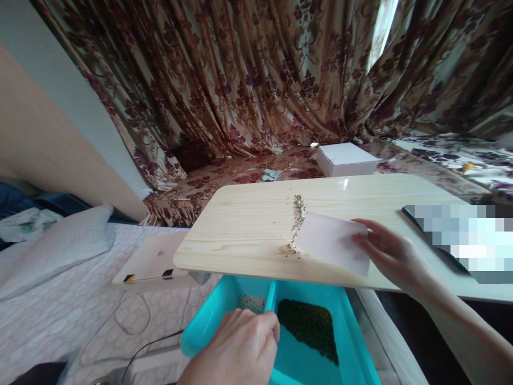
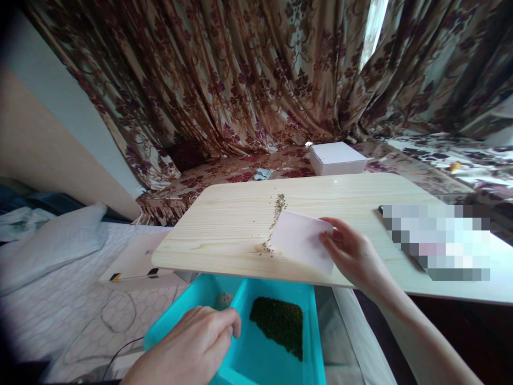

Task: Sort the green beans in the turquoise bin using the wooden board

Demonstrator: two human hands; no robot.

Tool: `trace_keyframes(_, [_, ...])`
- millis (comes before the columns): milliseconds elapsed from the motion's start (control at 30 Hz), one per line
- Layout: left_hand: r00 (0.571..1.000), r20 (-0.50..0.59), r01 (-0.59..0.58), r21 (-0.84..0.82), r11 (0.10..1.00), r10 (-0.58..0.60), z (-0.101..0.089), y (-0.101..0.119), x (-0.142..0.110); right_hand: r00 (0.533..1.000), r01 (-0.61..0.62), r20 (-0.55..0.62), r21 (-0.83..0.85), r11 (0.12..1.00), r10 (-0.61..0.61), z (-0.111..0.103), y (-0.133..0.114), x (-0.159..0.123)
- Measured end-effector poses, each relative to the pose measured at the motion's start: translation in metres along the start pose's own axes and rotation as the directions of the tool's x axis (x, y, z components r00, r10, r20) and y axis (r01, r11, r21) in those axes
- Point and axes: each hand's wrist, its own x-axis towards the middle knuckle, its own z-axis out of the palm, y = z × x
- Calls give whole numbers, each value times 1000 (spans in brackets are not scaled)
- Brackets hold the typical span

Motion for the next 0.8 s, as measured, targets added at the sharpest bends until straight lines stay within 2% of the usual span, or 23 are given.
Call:
trace_keyframes(200, [1000, -11, 6, -12, 1000, -6, -1, -4, -1, 1000, 8, 6, -10, 1000, -8, 13, -8, 14])
trace_keyframes(400, [1000, -13, 21, -10, 1000, -21, -1, -9, -2, 996, 8, 90, -16, 1000, -7, 21, -13, 15])
trace_keyframes(567, [999, 7, 53, -4, 999, -53, -3, -6, -3, 993, 4, 116, 1, 1000, -4, 7, -17, 0])
trace_keyframes(700, [999, -7, 54, 9, 999, -54, -3, -7, -6, 997, -75, 24, 35, 997, 75, -10, -18, -11])
trace_keyframes(800, [999, -16, 41, 16, 999, -41, -3, -9, -7, 993, -110, -41, 1, 994, 110, -19, -13, -16])
